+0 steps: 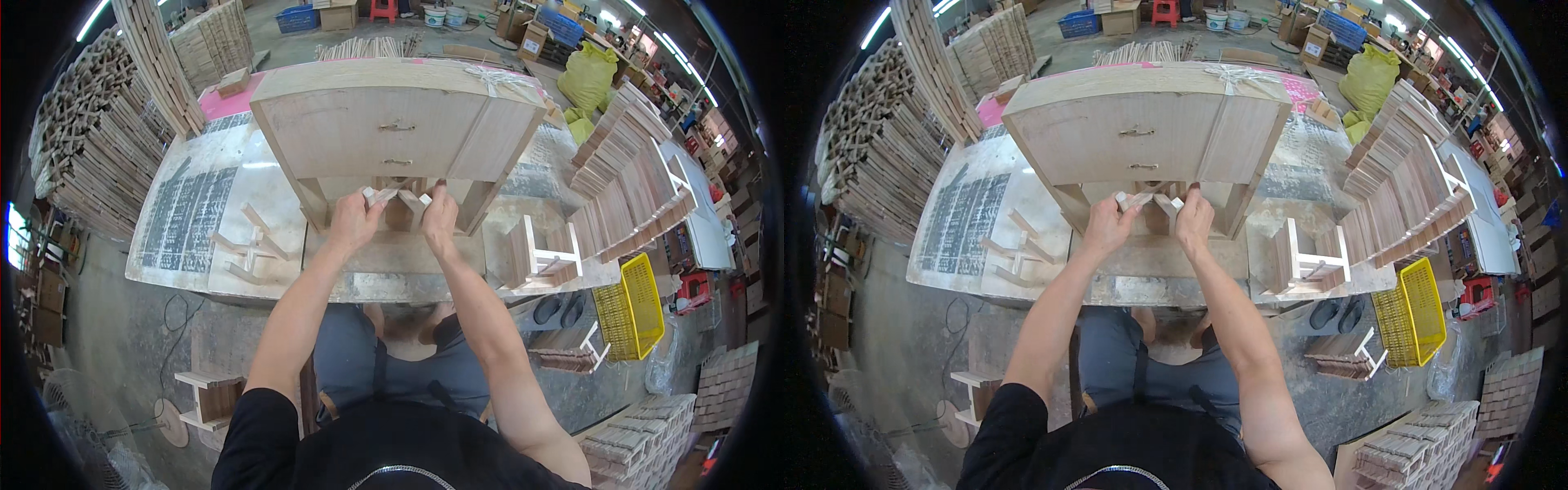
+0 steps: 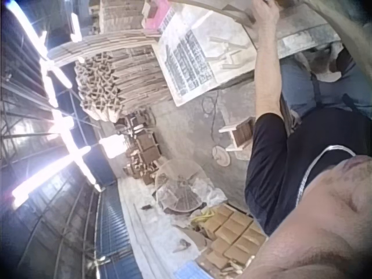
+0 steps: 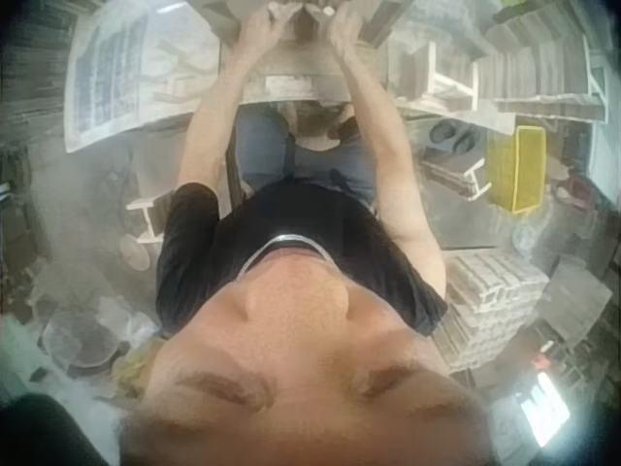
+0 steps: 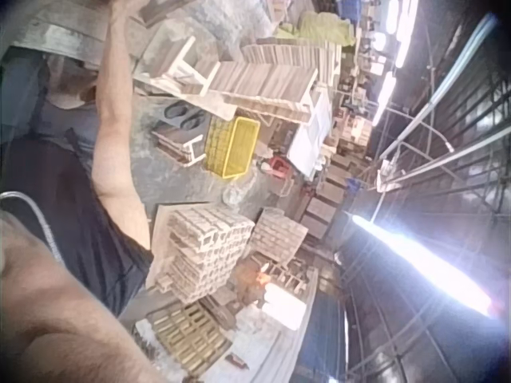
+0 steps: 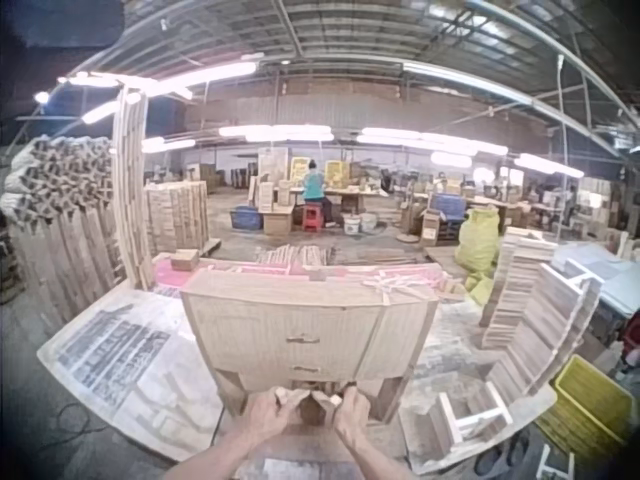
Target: Assemble small wooden cross-shaped components and stack them.
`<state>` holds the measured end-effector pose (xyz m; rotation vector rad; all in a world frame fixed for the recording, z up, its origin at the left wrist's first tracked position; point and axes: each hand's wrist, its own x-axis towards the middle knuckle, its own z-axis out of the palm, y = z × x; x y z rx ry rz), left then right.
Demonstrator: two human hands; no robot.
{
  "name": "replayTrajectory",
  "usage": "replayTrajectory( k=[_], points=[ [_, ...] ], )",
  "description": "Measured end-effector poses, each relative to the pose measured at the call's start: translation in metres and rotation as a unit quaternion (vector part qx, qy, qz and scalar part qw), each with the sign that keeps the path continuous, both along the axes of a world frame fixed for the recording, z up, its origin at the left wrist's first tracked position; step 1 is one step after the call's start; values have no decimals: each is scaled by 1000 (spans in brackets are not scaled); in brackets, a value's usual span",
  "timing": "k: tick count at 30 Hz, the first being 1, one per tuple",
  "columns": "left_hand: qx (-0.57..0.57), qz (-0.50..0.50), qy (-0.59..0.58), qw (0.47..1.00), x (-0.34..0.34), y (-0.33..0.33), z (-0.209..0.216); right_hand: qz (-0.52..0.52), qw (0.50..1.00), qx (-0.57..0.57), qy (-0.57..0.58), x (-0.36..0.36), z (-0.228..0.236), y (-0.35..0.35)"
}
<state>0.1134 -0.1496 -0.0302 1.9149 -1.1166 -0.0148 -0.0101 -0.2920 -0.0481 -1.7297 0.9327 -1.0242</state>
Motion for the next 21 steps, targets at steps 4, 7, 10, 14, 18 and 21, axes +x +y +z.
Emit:
replayTrajectory(
  k=[4, 7, 10, 14, 18, 21],
  points=[
    [-5, -4, -10, 1000, 6, 2, -8, 48, 998, -51, -9, -46, -4, 20],
    [14, 1, 2, 1000, 4, 6, 1, 66, 989, -129, 27, -113, -3, 43],
    [9, -2, 32, 999, 3, 7, 6, 78, 981, -151, 92, -185, -2, 62],
    [26, -2, 8, 1000, 3, 5, 8, 69, 975, -144, 154, -250, -25, 64],
    [56, 8, 8, 998, 2, 5, 6, 67, 982, -96, 146, -265, -20, 67],
    [46, 8, 10, 999, -2, 7, 6, 92, 981, -99, 143, -259, -14, 72]
  ],
)
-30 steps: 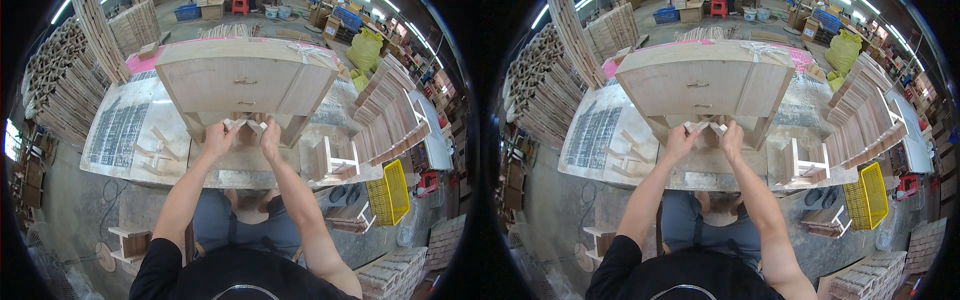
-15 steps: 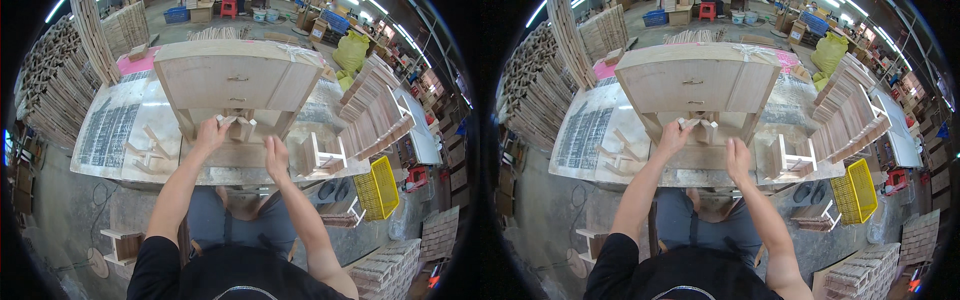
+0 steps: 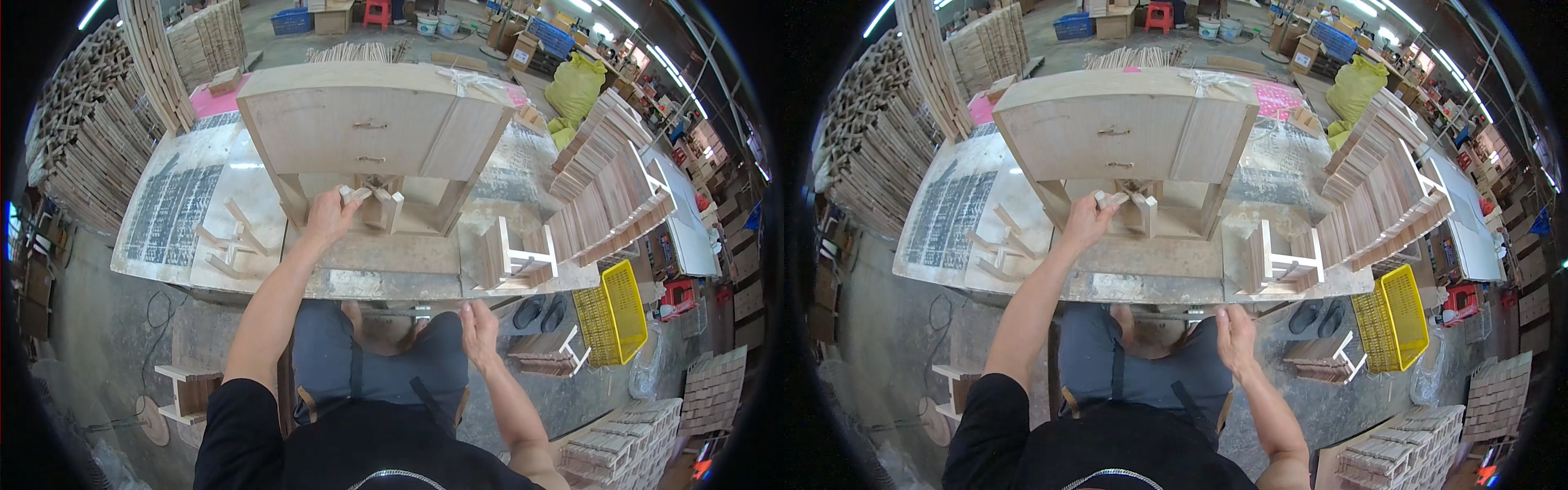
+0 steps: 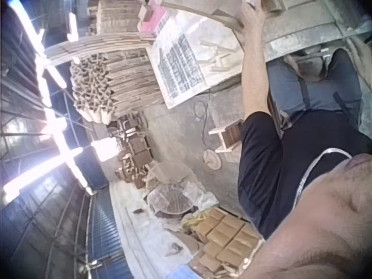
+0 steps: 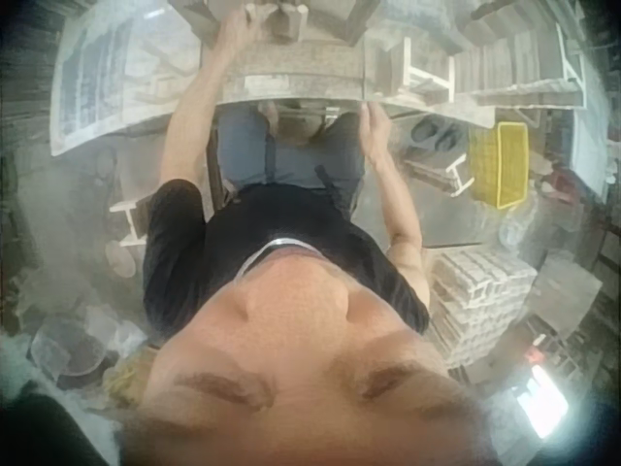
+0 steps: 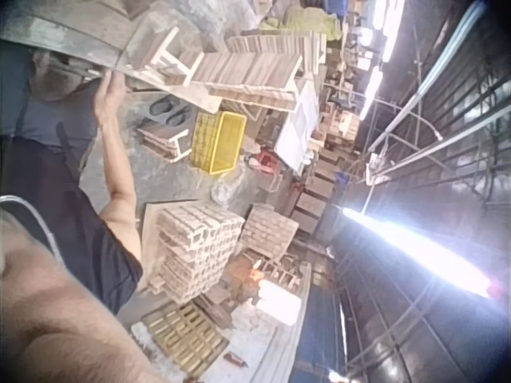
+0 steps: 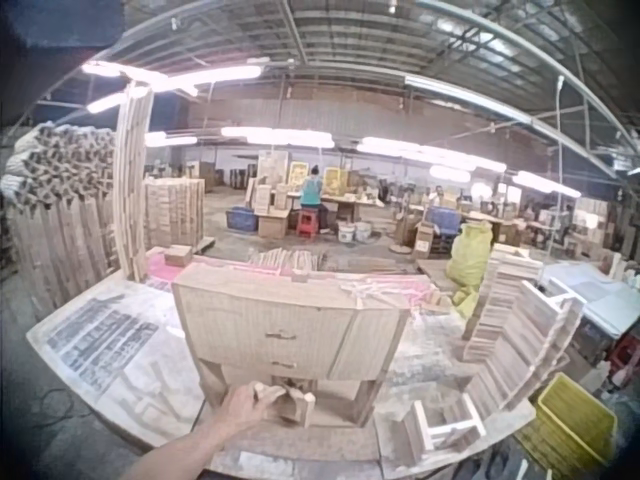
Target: Assemble small wooden cross-shaped components and stack them.
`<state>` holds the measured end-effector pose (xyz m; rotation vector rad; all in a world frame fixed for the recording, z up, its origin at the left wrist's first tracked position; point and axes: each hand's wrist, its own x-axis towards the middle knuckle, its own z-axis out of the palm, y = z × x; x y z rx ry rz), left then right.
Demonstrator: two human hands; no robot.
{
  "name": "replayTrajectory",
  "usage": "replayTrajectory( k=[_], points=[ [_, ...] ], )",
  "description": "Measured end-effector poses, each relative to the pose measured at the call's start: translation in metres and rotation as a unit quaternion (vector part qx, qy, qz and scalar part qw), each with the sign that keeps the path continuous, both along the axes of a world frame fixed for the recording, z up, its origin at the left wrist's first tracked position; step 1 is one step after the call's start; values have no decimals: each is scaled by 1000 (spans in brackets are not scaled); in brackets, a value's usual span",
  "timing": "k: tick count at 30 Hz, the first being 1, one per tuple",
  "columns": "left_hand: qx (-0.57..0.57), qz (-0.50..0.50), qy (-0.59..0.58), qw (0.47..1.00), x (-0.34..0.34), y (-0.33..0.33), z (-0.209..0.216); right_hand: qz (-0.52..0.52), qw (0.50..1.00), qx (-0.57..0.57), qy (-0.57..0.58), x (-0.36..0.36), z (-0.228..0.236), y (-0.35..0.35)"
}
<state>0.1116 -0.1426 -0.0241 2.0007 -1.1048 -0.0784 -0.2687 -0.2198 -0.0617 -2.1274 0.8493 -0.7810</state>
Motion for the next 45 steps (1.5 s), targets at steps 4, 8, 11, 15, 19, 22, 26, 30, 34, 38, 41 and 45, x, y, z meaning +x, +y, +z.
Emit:
replayTrajectory(
  k=[4, 8, 11, 15, 19, 22, 26, 30, 34, 38, 41, 45],
  points=[
    [-30, -4, -3, 1000, 5, -3, -2, 46, 999, 1, -21, 13, 18, 11],
    [14, 9, 22, 1000, 1, -2, 6, 59, 998, -10, -32, 0, 26, 29],
    [13, 7, 38, 999, -2, 3, 5, 55, 998, 1, 22, -17, 40, 41],
    [10, -1, 62, 998, -1, 2, 9, 69, 996, -40, 36, -42, 48, 53],
    [-14, -3, 73, 997, -6, 17, 7, 78, 995, -28, 48, -52, 62, 57],
    [-22, -31, 22, 999, -11, 40, 2, 115, 990, -45, 70, -43, 59, 45],
    [10, -57, 47, 997, -43, 119, 20, 153, 979, -126, 57, 5, 75, 27],
    [-53, -112, 463, 878, -65, 180, 44, 283, 872, -394, 70, 75, 96, 27],
    [-91, -85, 607, 785, -54, 236, 50, 435, 798, -412, -66, 147, 98, 60],
    [-223, 184, 405, 867, -16, 292, 23, 440, 850, -257, -131, 223, 109, 89],
    [-145, 323, 136, 925, 19, 292, -18, 416, 888, -101, -167, 298, 115, 103],
    [-90, 299, 95, 945, 33, 278, -46, 441, 896, 9, -59, 381, 115, 104]
  ],
)
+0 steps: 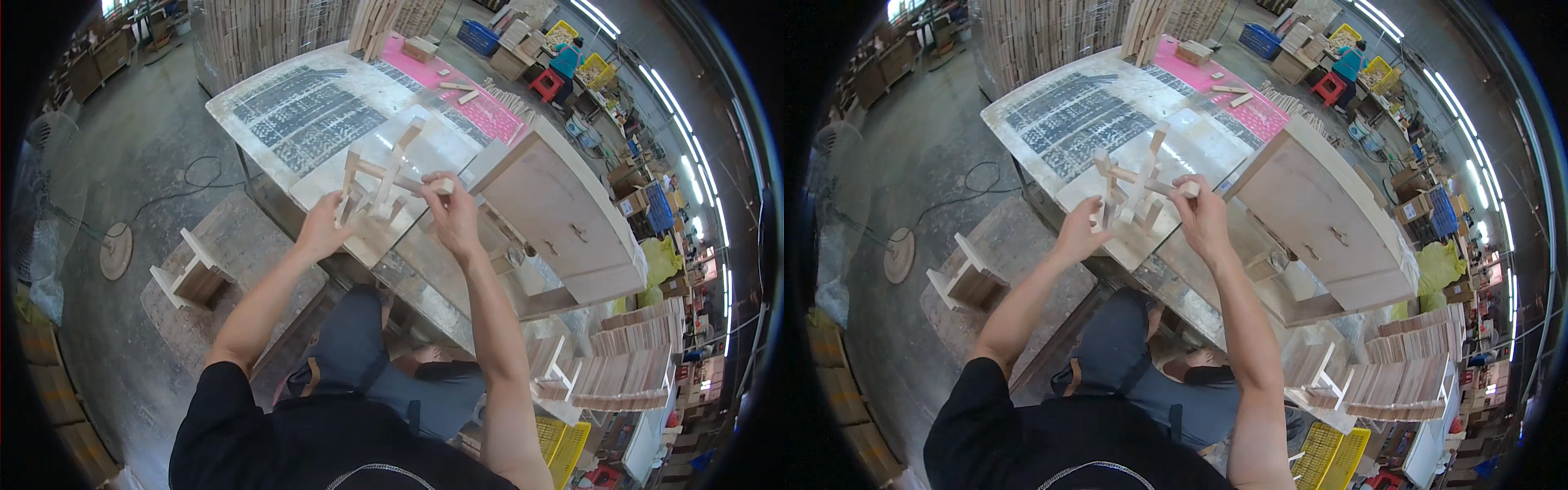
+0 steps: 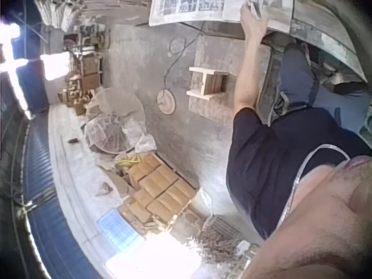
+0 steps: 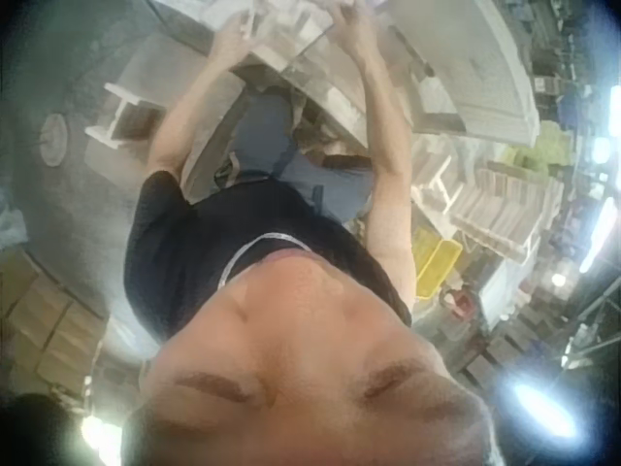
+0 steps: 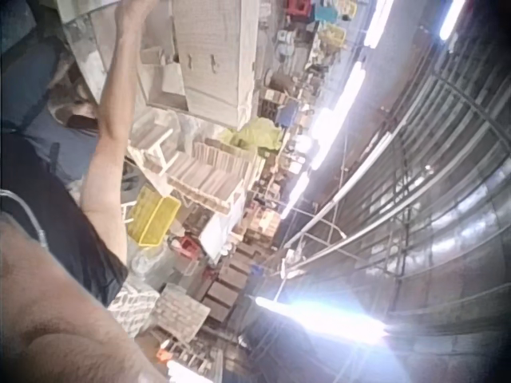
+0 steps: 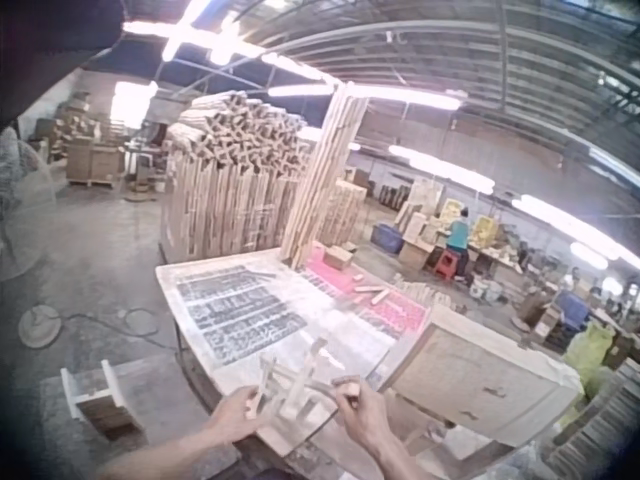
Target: Assemble small wooden cross-shaped components and stack them.
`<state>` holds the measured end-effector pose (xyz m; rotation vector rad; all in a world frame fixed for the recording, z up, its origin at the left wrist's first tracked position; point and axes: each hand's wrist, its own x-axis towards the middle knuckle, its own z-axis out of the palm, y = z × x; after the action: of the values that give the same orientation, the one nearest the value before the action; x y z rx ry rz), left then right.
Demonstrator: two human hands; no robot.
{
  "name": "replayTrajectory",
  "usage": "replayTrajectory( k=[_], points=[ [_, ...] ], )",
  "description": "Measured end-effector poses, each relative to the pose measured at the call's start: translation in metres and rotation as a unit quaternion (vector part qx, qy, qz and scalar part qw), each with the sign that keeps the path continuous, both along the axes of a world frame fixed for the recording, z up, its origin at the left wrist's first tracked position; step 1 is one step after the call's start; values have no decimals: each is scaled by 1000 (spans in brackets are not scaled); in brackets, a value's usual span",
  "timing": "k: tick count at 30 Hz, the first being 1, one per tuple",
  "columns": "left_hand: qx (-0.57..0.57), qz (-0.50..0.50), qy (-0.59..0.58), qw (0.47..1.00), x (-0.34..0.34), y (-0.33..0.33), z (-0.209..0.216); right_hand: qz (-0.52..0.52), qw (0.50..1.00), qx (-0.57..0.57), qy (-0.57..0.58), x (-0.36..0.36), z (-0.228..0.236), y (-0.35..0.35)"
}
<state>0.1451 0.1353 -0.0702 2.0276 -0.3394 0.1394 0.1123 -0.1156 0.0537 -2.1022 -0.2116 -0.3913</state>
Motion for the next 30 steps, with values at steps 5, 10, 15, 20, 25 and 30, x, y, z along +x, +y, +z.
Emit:
replayTrajectory(
  k=[5, 10, 15, 20, 25, 30],
  points=[
    [66, -19, 7, 998, 0, -9, 3, 25, 995, -37, 93, 46, -34, -9],
    [81, -16, 47, 995, -2, -21, 20, 25, 982, 7, 187, 54, -89, -13],
    [92, 7, 19, 996, 7, -17, -9, 50, 987, -85, 130, 31, -88, 9],
    [78, 39, -13, 996, 13, -23, -21, -54, 991, -93, 81, 31, -128, 26],
    [73, 49, -26, 996, 12, -26, -25, -131, 988, -80, 28, 29, -155, 39],
    [105, 46, 18, 993, 15, -39, -26, -96, 984, -67, 133, -19, -79, 37]
  ],
)
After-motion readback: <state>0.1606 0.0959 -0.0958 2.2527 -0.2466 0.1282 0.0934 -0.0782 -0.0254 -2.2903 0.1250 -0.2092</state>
